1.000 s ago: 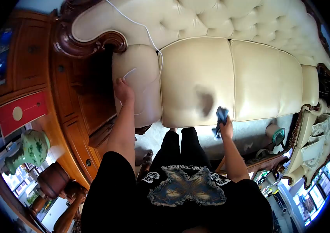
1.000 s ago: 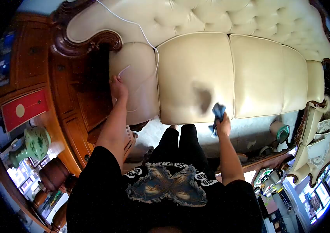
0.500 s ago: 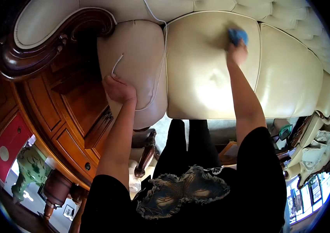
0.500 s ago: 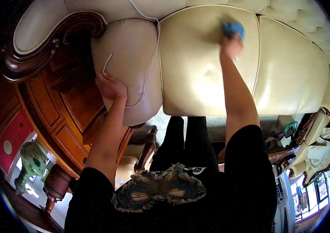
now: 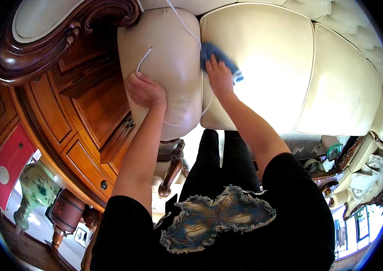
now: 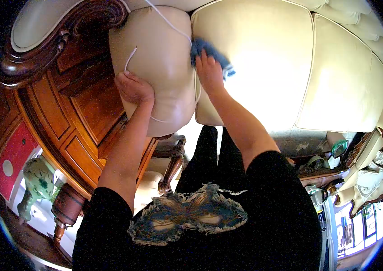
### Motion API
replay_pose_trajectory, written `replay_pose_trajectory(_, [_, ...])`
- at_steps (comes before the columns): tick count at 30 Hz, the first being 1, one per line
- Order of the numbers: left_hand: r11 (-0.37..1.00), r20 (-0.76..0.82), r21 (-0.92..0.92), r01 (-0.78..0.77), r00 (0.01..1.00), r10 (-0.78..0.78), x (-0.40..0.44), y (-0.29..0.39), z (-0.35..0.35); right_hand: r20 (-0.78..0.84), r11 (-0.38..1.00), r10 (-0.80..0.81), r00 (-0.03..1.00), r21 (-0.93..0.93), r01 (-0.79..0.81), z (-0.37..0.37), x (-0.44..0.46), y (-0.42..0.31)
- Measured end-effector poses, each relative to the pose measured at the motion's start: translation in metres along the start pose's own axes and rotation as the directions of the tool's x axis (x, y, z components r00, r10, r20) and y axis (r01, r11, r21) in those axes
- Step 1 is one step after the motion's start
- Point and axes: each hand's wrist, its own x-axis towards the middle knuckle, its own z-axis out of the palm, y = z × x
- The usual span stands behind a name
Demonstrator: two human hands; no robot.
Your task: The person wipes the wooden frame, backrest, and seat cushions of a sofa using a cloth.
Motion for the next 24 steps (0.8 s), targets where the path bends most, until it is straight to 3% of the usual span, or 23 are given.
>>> replay_pose_trajectory(7, [0.998, -0.076, -0.043, -0.05, 0.996, 0.047, -0.002, 0.001, 0.0, 0.315, 0.963, -0.123, 0.941, 0.266, 0.037, 0.007, -0.169, -0.038])
replay_pose_trajectory(11, [0.999, -0.027, -0.044, 0.004, 1.0, -0.005, -0.001, 0.006, -0.004, 0.427, 0.88, -0.363, 0.828, 0.449, 0.154, 0.002, -0.235, -0.029])
replay_pose_trajectory(12, [0.999, -0.011, 0.0, 0.034, 0.999, -0.034, -0.002, 0.006, -0.004, 0.507, 0.849, -0.398, 0.765, 0.519, 0.098, 0.007, -0.252, -0.024])
replay_pose_trajectory(13, [0.997, 0.002, 0.043, 0.062, 0.998, -0.062, -0.001, 0.007, -0.003, 0.703, 0.854, -0.321, 0.635, 0.504, -0.127, -0.004, -0.255, -0.017])
replay_pose_trajectory(15, [0.998, -0.004, 0.021, 0.056, 0.998, -0.056, -0.002, 0.008, -0.005, 0.632, 0.783, -0.099, 0.769, 0.526, -0.331, -0.032, -0.263, 0.009])
replay_pose_trajectory(16, [0.998, -0.01, 0.015, 0.062, 0.998, -0.062, -0.002, 0.008, -0.005, 0.623, 0.659, 0.103, 0.775, 0.541, -0.522, -0.061, -0.248, 0.023])
replay_pose_trajectory(17, [0.999, -0.009, -0.002, 0.048, 0.999, -0.048, -0.001, 0.008, -0.004, 0.617, 0.487, 0.298, 0.729, 0.558, -0.672, -0.088, -0.233, 0.035])
replay_pose_trajectory(19, [1.0, -0.055, 0.018, 0.006, 0.998, -0.005, -0.002, 0.004, -0.002, 0.488, 0.294, 0.568, 0.663, 0.631, -0.717, -0.096, -0.206, 0.072])
replay_pose_trajectory(21, [1.0, -0.006, 0.023, 0.011, 1.0, -0.01, -0.004, 0.0, 0.002, 0.051, 0.584, 0.692, 0.72, 0.547, -0.6, -0.106, -0.163, 0.109])
replay_pose_trajectory(23, [0.999, -0.032, 0.039, 0.035, 0.999, -0.034, -0.003, 0.001, 0.003, -0.264, 0.656, 0.743, 0.615, 0.467, -0.593, -0.087, -0.129, 0.137])
replay_pose_trajectory(24, [0.999, -0.038, 0.025, 0.027, 0.999, -0.026, -0.002, 0.003, 0.002, -0.273, 0.593, 0.792, 0.545, 0.551, -0.586, -0.063, -0.117, 0.149])
